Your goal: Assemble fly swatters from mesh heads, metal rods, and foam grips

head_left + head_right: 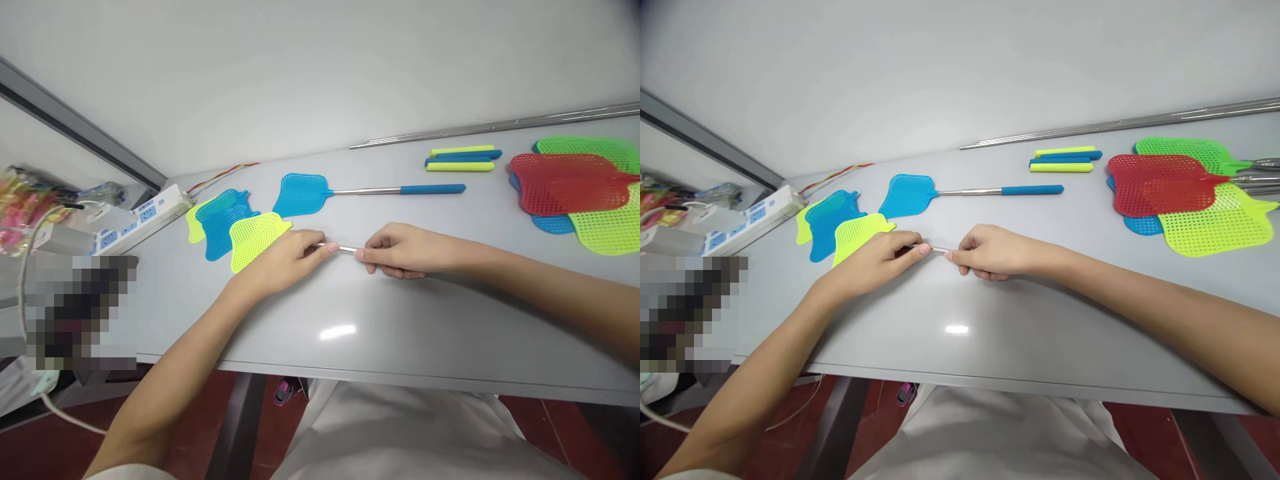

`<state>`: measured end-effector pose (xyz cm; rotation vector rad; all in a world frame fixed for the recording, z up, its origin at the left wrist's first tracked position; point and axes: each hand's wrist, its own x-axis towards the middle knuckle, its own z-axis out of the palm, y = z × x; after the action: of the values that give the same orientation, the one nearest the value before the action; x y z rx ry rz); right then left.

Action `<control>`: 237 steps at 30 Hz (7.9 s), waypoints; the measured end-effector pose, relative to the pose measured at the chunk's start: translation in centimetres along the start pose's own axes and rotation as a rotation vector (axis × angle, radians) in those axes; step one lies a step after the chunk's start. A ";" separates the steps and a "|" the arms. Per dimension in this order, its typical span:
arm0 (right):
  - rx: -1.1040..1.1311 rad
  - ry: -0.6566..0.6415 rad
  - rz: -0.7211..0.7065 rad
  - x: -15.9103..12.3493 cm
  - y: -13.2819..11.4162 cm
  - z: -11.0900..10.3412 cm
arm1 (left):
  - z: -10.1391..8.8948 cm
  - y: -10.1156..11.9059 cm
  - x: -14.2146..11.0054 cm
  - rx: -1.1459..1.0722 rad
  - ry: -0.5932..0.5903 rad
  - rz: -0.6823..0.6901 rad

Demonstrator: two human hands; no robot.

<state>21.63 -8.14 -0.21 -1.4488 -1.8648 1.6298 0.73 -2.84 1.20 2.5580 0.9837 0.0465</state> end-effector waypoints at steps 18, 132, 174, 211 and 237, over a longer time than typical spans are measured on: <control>0.003 -0.012 0.009 0.0 -0.1 0.0 | -0.1 0.1 0.0 -0.009 0.011 0.004; -0.038 -0.006 -0.012 -0.1 0.1 -0.2 | -0.1 -0.1 0.1 0.039 -0.020 -0.024; -0.031 -0.010 0.011 -0.1 0.0 -0.3 | 0.0 -0.1 0.3 0.009 -0.009 -0.022; -0.032 -0.005 -0.007 -0.1 0.1 -0.3 | -0.1 -0.1 0.2 0.026 -0.017 -0.017; -0.045 0.003 0.012 -0.1 -0.1 -0.2 | -0.1 -0.1 0.3 0.048 -0.011 -0.013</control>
<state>21.80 -8.10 0.00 -1.4824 -1.9065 1.6001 0.86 -2.57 1.18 2.5926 1.0084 0.0047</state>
